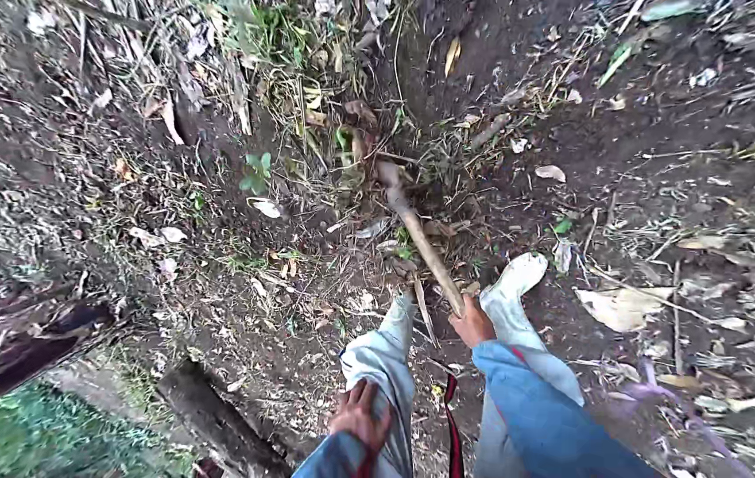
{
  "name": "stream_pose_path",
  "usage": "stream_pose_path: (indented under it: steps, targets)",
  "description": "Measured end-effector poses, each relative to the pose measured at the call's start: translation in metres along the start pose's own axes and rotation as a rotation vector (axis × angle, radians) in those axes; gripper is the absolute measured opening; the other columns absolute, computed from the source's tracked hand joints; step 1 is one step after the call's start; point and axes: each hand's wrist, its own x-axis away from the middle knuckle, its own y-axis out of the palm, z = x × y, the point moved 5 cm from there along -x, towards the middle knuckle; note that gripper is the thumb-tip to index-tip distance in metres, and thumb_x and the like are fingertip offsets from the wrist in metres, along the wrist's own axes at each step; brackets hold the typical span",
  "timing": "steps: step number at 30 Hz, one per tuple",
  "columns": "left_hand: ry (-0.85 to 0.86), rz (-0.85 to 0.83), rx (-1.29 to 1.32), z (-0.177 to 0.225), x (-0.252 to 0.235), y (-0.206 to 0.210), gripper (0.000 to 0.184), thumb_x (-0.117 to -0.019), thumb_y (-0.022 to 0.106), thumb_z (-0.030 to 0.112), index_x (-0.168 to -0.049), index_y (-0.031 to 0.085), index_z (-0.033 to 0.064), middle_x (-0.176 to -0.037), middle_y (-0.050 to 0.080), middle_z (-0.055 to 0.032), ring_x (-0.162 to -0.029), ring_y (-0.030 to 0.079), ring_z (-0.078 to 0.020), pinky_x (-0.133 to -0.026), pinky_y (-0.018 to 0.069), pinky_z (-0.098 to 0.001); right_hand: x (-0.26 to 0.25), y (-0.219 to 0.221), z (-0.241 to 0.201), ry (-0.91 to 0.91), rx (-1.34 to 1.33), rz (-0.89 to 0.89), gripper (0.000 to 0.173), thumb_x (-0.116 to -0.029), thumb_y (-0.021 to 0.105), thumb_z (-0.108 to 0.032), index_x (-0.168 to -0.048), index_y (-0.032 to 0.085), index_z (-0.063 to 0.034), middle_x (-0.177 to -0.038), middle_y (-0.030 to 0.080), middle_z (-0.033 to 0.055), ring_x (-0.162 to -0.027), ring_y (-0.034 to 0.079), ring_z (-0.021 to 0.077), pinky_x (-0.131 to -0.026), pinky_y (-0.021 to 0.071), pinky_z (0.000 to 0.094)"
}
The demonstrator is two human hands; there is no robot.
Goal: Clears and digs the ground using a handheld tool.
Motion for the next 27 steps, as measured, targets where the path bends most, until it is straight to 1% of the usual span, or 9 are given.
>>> stream_pose_path:
  steps: [4,6,8,11,13,16,20,25,27]
  targets:
    - [-0.006,0.004,0.022,-0.008,0.0,0.001,0.074,-0.0874,0.048,0.077,-0.148,0.055,0.0347,-0.163,0.042,0.0034,-0.147,0.043,-0.0292,-0.108,0.0473,-0.057,-0.026,-0.109,-0.092,-0.08,-0.449,0.331,0.07,-0.0922,0.072,-0.025,-0.152,0.04,-0.0063,-0.114,0.067,0.0281,-0.097,0.069,0.0427,-0.085,0.0559,0.0629]
    - [0.006,0.033,0.04,-0.013,-0.004,0.004,0.074,-0.0868,0.048,0.078,-0.146,0.057,0.0346,-0.161,0.045,0.0035,-0.145,0.045,-0.0291,-0.106,0.0483,-0.0578,-0.051,-0.157,-0.162,-0.211,-0.756,0.505,0.081,-0.0885,0.07,-0.023,-0.156,0.029,-0.007,-0.109,0.065,0.0232,-0.076,0.067,0.0331,-0.066,0.0591,0.0541]
    - [0.013,0.051,0.057,-0.017,-0.003,0.008,0.073,-0.087,0.049,0.078,-0.146,0.058,0.035,-0.16,0.046,0.0039,-0.144,0.047,-0.0285,-0.106,0.0488,-0.0578,-0.068,-0.198,-0.245,-0.393,-1.065,0.556,0.085,-0.0936,0.066,-0.017,-0.16,0.014,-0.0071,-0.102,0.062,0.0191,-0.063,0.064,0.0244,-0.055,0.0597,0.0446]
    - [0.009,0.067,0.071,-0.019,0.0,0.006,0.069,-0.0886,0.05,0.075,-0.144,0.059,0.0349,-0.16,0.047,0.004,-0.143,0.048,-0.028,-0.105,0.0499,-0.0559,-0.096,-0.201,-0.329,-0.465,-1.226,0.498,0.078,-0.0953,0.064,-0.015,-0.157,0.017,-0.011,-0.087,0.059,0.0131,-0.053,0.061,0.022,-0.047,0.058,0.0412]
    - [0.003,0.06,0.083,-0.019,0.001,0.006,0.069,-0.0887,0.05,0.074,-0.145,0.059,0.0351,-0.16,0.047,0.0042,-0.143,0.048,-0.0286,-0.104,0.0502,-0.0561,-0.112,-0.141,-0.301,-0.38,-0.804,0.376,0.08,-0.0923,0.067,-0.016,-0.158,0.023,-0.0056,-0.113,0.064,0.0223,-0.078,0.068,0.0324,-0.066,0.061,0.0503]
    - [0.007,-0.007,0.097,-0.018,0.002,-0.001,0.072,-0.0899,0.05,0.074,-0.149,0.054,0.0338,-0.163,0.042,0.0027,-0.146,0.044,-0.031,-0.107,0.0476,-0.0589,-0.112,-0.025,-0.146,-0.254,0.021,0.066,0.078,-0.0894,0.074,-0.019,-0.157,0.035,-0.0078,-0.128,0.063,0.0319,-0.113,0.065,0.0492,-0.095,0.0519,0.0698]
    - [0.027,-0.038,0.103,-0.02,0.0,0.007,0.074,-0.0889,0.048,0.076,-0.15,0.053,0.0346,-0.164,0.041,0.002,-0.146,0.043,-0.0313,-0.109,0.0463,-0.0579,-0.029,0.0,-0.033,-0.06,0.407,-0.134,0.071,-0.0949,0.068,-0.027,-0.157,0.037,-0.011,-0.128,0.066,0.0274,-0.118,0.065,0.0462,-0.098,0.0515,0.0656]
    - [0.034,-0.025,0.143,-0.024,-0.002,0.007,0.073,-0.0885,0.05,0.076,-0.148,0.056,0.0337,-0.163,0.042,0.0018,-0.146,0.044,-0.0308,-0.108,0.0475,-0.0576,-0.029,-0.084,-0.124,-0.123,-0.041,0.18,0.068,-0.0938,0.069,-0.025,-0.152,0.04,-0.0055,-0.118,0.067,0.029,-0.105,0.068,0.0443,-0.091,0.0537,0.0637]
    - [0.034,-0.018,0.163,-0.026,-0.002,0.004,0.072,-0.0889,0.051,0.075,-0.148,0.056,0.0339,-0.163,0.043,0.0025,-0.147,0.043,-0.0298,-0.109,0.0469,-0.0569,-0.049,-0.119,-0.196,-0.228,-0.431,0.376,0.077,-0.0883,0.07,-0.021,-0.153,0.032,-0.0055,-0.11,0.066,0.026,-0.084,0.069,0.0378,-0.073,0.0586,0.0581]
